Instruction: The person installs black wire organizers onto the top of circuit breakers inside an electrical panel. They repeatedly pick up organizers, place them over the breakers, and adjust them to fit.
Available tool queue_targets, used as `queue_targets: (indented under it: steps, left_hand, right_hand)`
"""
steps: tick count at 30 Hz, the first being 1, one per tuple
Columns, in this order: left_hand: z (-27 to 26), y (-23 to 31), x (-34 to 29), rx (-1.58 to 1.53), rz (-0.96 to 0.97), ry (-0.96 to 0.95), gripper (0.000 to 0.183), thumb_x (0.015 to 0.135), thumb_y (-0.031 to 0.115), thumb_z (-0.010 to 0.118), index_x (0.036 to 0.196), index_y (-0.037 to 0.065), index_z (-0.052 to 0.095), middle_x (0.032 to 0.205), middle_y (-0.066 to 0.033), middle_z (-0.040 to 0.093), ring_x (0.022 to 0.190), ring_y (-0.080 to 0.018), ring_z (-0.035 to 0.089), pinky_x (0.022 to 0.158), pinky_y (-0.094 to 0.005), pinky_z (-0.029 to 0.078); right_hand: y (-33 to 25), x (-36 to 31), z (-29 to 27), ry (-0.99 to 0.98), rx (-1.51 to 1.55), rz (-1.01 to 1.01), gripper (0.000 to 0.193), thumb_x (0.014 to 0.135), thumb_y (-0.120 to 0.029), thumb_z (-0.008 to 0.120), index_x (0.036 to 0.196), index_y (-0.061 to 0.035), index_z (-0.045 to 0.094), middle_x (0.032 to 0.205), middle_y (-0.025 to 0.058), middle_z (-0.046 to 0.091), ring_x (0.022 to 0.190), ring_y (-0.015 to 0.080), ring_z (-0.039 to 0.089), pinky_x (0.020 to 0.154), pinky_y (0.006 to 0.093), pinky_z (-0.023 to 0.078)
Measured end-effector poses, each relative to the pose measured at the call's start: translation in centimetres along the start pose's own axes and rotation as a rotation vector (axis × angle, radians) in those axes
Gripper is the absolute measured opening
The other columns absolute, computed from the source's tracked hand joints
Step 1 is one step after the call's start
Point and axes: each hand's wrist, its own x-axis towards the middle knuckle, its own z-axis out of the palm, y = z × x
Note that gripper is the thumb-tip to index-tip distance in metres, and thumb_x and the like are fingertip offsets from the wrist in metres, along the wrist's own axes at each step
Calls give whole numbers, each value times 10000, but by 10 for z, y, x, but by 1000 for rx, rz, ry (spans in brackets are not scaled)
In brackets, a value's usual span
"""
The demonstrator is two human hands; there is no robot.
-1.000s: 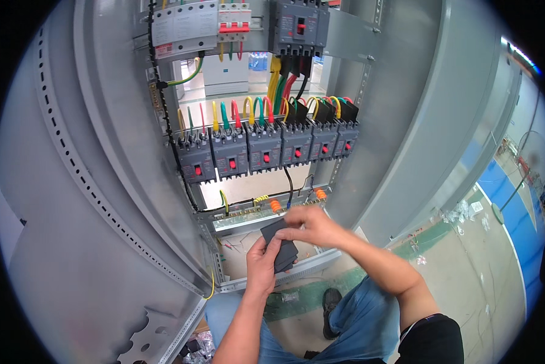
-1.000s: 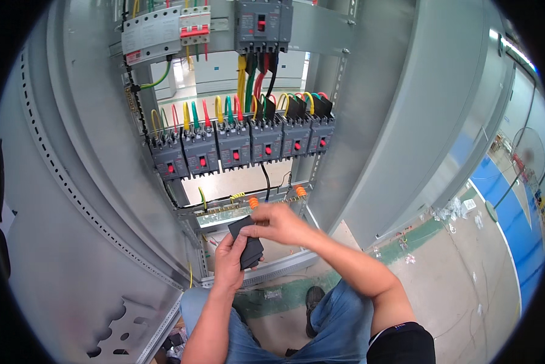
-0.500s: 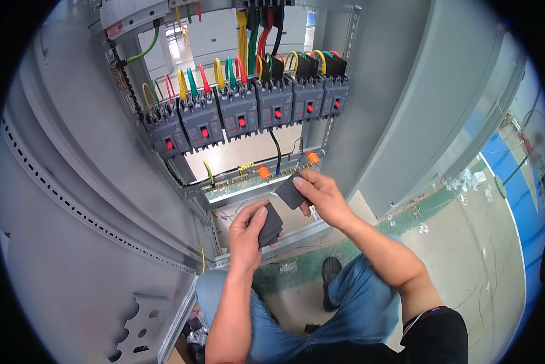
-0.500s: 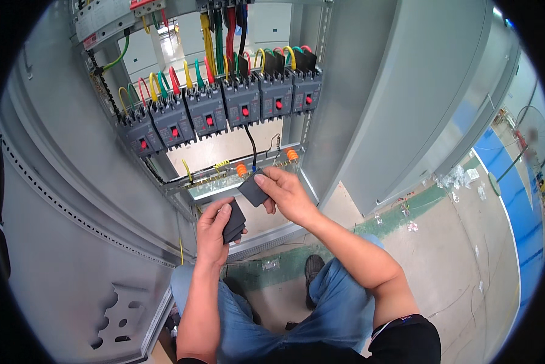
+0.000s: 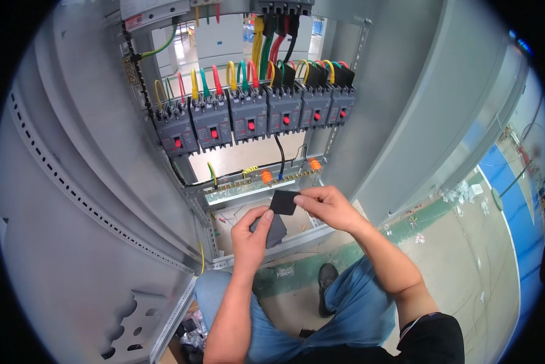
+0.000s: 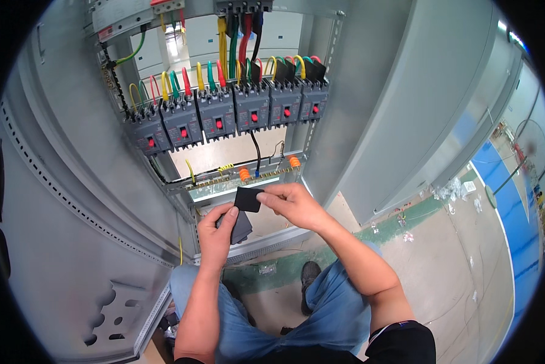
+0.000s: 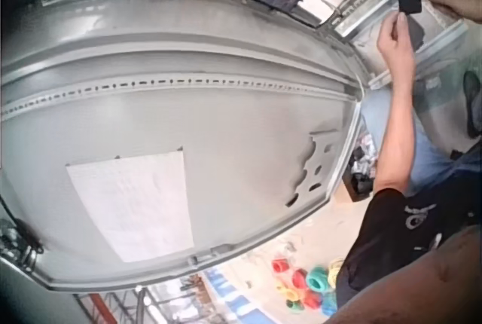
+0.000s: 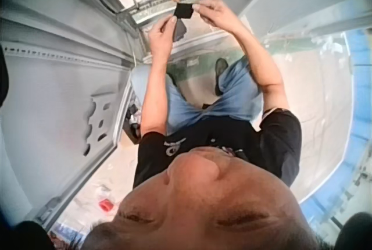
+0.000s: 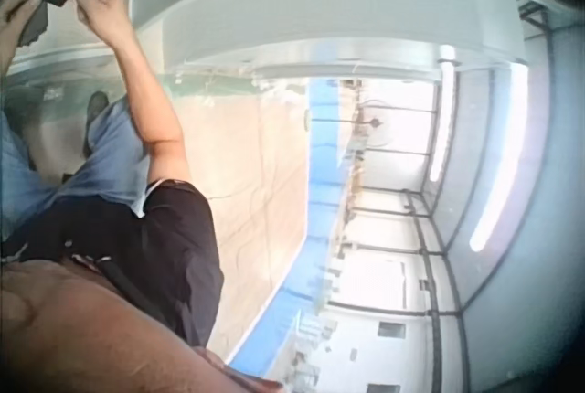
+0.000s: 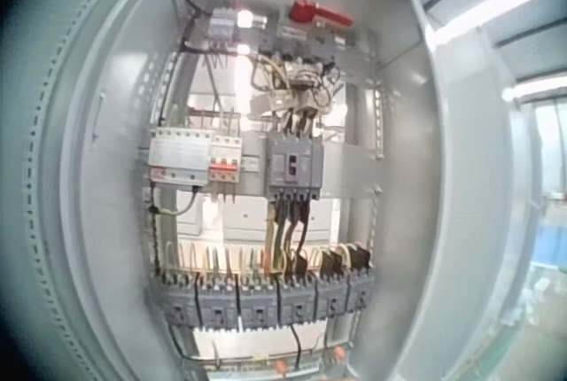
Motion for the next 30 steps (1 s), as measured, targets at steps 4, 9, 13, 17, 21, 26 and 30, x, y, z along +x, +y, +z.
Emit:
queue_targets:
  steps: [4, 9, 13, 17, 21, 26, 30]
  left_hand:
    - [2, 1, -2, 178, 236, 40, 176, 1004, 136, 734, 1101, -9, 762, 958, -38, 737, 905, -92, 649, 819, -272, 537]
    - [-7, -18, -1, -61, -22, 65, 197, 1024, 170, 705, 1120, -1, 724, 925, -58, 731, 848, -187, 719, 724, -296, 557]
    - [-12, -11, 4, -465, -382, 10, 237, 1051, 262, 672, 1126, 38, 683, 914, -78, 732, 760, -205, 752, 556, -297, 559]
    - [-8, -20, 7, -551, -450, -21, 263, 1053, 320, 668, 1115, 64, 661, 915, -86, 741, 722, -217, 761, 500, -292, 552]
    - [-12, -16, 6, -567, -455, -31, 261, 1048, 342, 674, 1093, 87, 650, 896, -76, 728, 720, -214, 758, 489, -276, 549]
    - [-17, -16, 7, -577, -436, -39, 266, 1049, 343, 673, 1090, 82, 651, 893, -78, 726, 722, -212, 759, 485, -275, 553]
    - [-18, -16, 8, -597, -425, -41, 263, 1052, 325, 670, 1089, 64, 664, 899, -89, 739, 729, -215, 765, 496, -286, 559]
  right_hand:
    - [-17, -6, 9, -138, 456, 88, 339, 1103, -281, 591, 1223, 7, 724, 716, 21, 633, 550, 106, 592, 515, 241, 461]
    - [-30, 23, 16, 89, 221, -162, 262, 1063, -193, 660, 1132, 58, 698, 954, 93, 724, 731, 173, 747, 652, 282, 606]
    - [-86, 67, 9, 431, -362, -624, 220, 985, -92, 696, 1182, 6, 711, 990, 141, 769, 780, 207, 764, 711, 316, 582]
    - [-103, 123, -6, 595, -535, -806, 290, 941, -84, 716, 1225, -28, 702, 1023, 208, 757, 855, 367, 748, 751, 384, 576]
    - [-107, 145, -2, 611, -524, -852, 297, 938, -87, 713, 1232, -38, 703, 1017, 204, 758, 851, 368, 749, 747, 389, 573]
    - [-104, 154, -5, 647, -553, -895, 298, 936, -87, 710, 1231, -41, 702, 979, 199, 756, 818, 363, 744, 726, 395, 569]
    - [-107, 149, -2, 618, -556, -852, 295, 935, -92, 707, 1227, -49, 704, 957, 205, 747, 808, 372, 736, 719, 402, 565]
